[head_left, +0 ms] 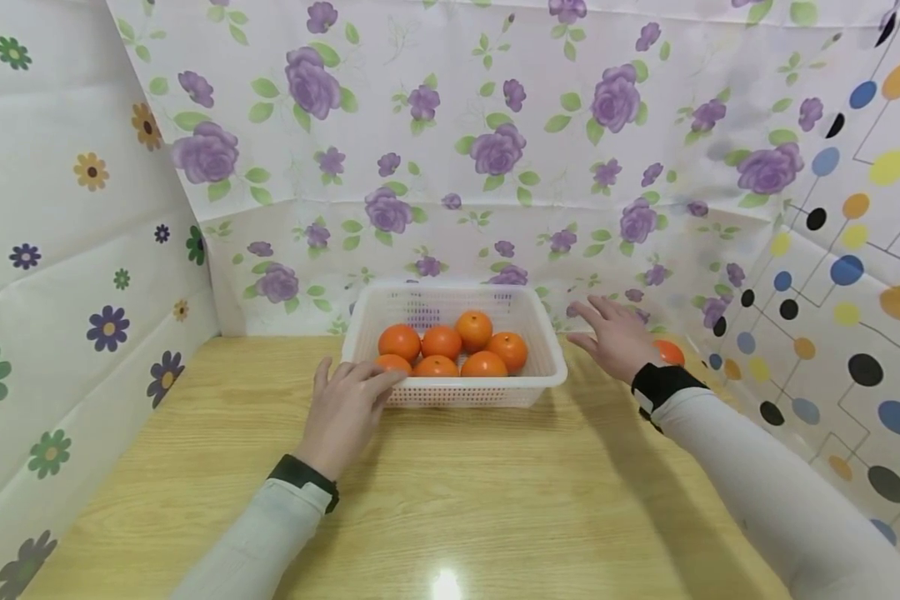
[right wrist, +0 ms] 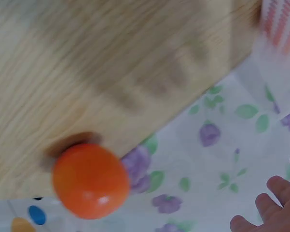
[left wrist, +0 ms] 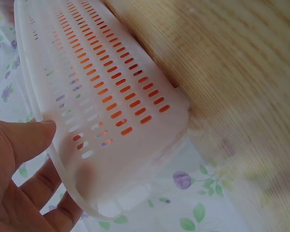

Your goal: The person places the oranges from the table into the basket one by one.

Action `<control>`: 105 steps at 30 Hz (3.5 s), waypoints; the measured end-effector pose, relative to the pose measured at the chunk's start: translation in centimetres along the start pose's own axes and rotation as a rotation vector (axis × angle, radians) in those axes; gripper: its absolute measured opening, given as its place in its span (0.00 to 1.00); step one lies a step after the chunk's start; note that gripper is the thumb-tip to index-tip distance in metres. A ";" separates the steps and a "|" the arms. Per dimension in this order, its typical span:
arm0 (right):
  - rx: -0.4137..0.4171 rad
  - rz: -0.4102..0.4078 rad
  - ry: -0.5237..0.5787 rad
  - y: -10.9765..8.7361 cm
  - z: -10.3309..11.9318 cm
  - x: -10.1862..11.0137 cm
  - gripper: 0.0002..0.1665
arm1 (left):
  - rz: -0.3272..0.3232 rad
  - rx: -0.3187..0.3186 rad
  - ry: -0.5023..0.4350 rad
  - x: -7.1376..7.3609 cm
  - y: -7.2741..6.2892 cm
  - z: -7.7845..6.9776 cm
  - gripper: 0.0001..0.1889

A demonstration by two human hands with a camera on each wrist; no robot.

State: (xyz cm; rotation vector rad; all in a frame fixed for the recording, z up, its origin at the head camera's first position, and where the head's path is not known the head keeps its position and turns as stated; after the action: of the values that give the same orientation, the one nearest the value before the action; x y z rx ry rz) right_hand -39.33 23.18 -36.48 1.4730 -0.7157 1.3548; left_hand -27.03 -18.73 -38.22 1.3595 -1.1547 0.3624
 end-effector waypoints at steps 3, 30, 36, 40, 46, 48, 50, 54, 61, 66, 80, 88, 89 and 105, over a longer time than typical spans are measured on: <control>-0.020 0.005 -0.010 -1.0 -1.2 0.2 0.42 | -0.002 -0.003 -0.002 0.0 0.0 0.0 0.19; -0.137 0.009 -0.084 -4.3 -9.2 -1.7 0.42 | -0.011 0.003 -0.011 0.0 0.0 -0.1 0.20; -0.169 0.039 -0.091 -5.0 -9.5 -1.7 0.42 | -0.021 -0.004 -0.011 0.0 0.0 -0.2 0.20; -0.185 0.051 -0.102 -5.4 -10.0 -1.8 0.42 | -0.028 -0.007 -0.009 0.0 -0.1 -0.1 0.20; -0.218 0.050 -0.106 -6.0 -11.3 -2.4 0.44 | -0.029 -0.009 0.005 0.0 0.0 -0.1 0.20; -0.227 0.052 -0.102 -6.2 -11.5 -2.4 0.45 | -0.025 -0.007 0.008 0.0 0.0 -0.1 0.20; -0.237 0.057 -0.093 -6.3 -11.5 -2.5 0.45 | -0.021 -0.004 0.009 -0.1 0.0 -0.1 0.20; -0.257 0.066 -0.080 -6.6 -11.4 -2.5 0.46 | -0.011 0.002 0.007 -0.1 -0.1 0.0 0.20; -0.277 0.062 -0.047 -6.8 -12.5 -3.5 0.46 | -0.009 0.002 0.003 -0.1 -0.1 -0.1 0.20; -0.305 0.098 -0.003 -6.9 -13.1 -4.1 0.48 | -0.012 -0.005 0.003 -0.1 -0.1 0.0 0.20; -0.312 0.051 0.010 -6.7 -12.9 -4.3 0.42 | -0.022 -0.019 0.003 -0.1 -0.1 0.1 0.20; -0.298 0.018 0.015 -6.6 -12.1 -3.9 0.37 | -0.007 -0.008 -0.001 0.0 -0.1 0.0 0.21; -0.297 0.017 0.016 -6.6 -12.1 -3.9 0.37 | -0.007 -0.007 0.000 0.0 -0.1 0.0 0.21; -0.310 0.013 -0.004 -6.7 -10.5 -3.3 0.33 | -0.004 -0.003 -0.002 0.0 -0.1 0.0 0.21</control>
State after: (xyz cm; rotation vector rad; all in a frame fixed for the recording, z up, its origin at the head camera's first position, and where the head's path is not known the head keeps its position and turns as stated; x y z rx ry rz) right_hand -38.10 34.59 -42.38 1.2262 -0.8955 1.1898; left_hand -26.94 -18.78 -38.32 1.3604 -1.1537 0.3560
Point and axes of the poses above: each hand's wrist, its own y-axis towards the middle knuckle, its own x-axis out of the back of the hand, z = x × y, the point moved 5 cm from there along y, towards the middle knuckle, and after that the axes turned 1 degree about x, right-handed, at the moved point
